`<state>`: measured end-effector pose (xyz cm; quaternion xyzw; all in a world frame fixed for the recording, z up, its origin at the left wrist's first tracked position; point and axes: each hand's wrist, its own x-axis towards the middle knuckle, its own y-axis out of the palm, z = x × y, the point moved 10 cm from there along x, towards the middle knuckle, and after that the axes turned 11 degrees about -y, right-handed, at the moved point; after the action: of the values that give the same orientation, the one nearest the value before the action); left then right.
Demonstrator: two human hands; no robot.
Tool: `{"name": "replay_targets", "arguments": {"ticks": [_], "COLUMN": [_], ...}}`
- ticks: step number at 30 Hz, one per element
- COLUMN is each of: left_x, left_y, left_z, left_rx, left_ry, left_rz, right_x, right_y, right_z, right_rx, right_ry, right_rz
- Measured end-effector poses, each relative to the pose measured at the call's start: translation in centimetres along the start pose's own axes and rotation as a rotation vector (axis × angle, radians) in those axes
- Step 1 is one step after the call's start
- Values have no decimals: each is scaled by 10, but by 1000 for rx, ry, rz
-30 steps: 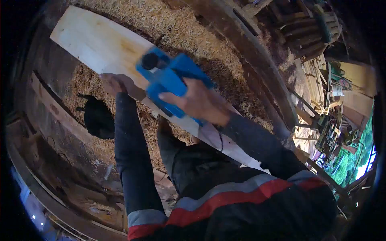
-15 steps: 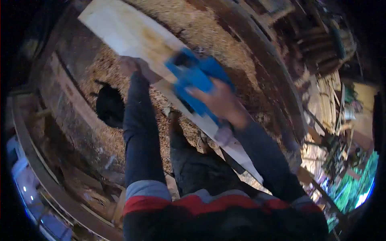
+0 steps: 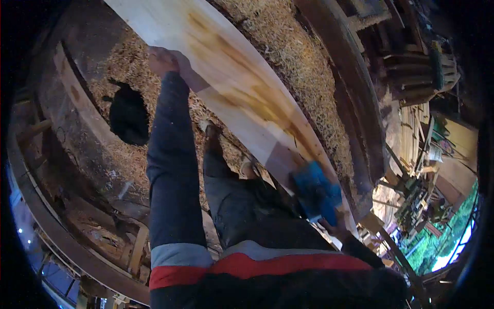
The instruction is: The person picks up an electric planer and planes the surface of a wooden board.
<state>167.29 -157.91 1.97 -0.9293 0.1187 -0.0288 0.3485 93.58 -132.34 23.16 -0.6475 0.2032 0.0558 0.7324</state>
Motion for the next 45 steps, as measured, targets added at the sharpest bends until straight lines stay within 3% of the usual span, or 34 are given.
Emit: {"name": "replay_targets", "arguments": {"ticks": [1,3,4,6,8,10,13,14,17,19,21,23,25,27,29,30,31,33,35,36,38,39,41,42,44,45], "left_x": [-5,-16,-13,0,2,-2,1,4,14,6,-1,16,34,37,38,41,44,42,24,22,27,39,53,47,50,64], "left_y": [-1,-17,-11,1,7,9,7,5,17,15,1,15,25,43,42,39,37,31,14,7,5,17,34,32,40,50], "left_z": [0,-22,-19,0,7,0,18,17,21,12,-10,11,38,35,40,42,40,30,13,8,5,17,36,25,35,49], "left_rx": [3,-93,-97,-28,4,37,-355,-269,-49,91,-149,-298,-450,115,125,145,164,187,133,13,-100,-30,44,105,184,37], "left_ry": [-13,161,155,90,135,183,-82,-38,16,28,30,82,129,295,254,216,181,139,177,214,260,174,92,334,579,627], "left_rz": [15,-46,-38,-62,-60,-60,6,-23,-56,-61,79,20,-39,-110,-105,-104,-104,-101,-78,-125,-167,-88,-8,-85,-159,-133], "right_x": [25,82,117,184,236,301,380,405,472,518,550,569,557,499,417,382,345,263,171,141,44,-6,-69,-83,-104,-122], "right_y": [-11,-18,-22,-60,-79,-127,-154,-158,-207,-210,-207,-197,-185,-175,-167,-150,-127,-107,-45,-51,4,25,47,49,74,98], "right_z": [-42,-87,-96,-118,-134,-156,-178,-187,-217,-231,-242,-242,-232,-220,-197,-180,-161,-125,-91,-76,-39,-19,3,5,14,24], "right_rx": [435,1030,1198,1273,1310,1205,1306,1291,1089,902,890,994,1042,907,976,1061,1259,1288,1200,1213,1003,909,830,803,1030,1068], "right_ry": [343,672,650,503,571,440,481,475,320,255,202,137,111,245,370,329,461,562,686,689,835,949,934,925,997,993], "right_rz": [6,51,93,-257,-177,-470,-434,-405,-721,-568,-483,-404,-361,-451,-677,-700,-536,-532,-336,-338,-103,35,24,19,198,310]}}
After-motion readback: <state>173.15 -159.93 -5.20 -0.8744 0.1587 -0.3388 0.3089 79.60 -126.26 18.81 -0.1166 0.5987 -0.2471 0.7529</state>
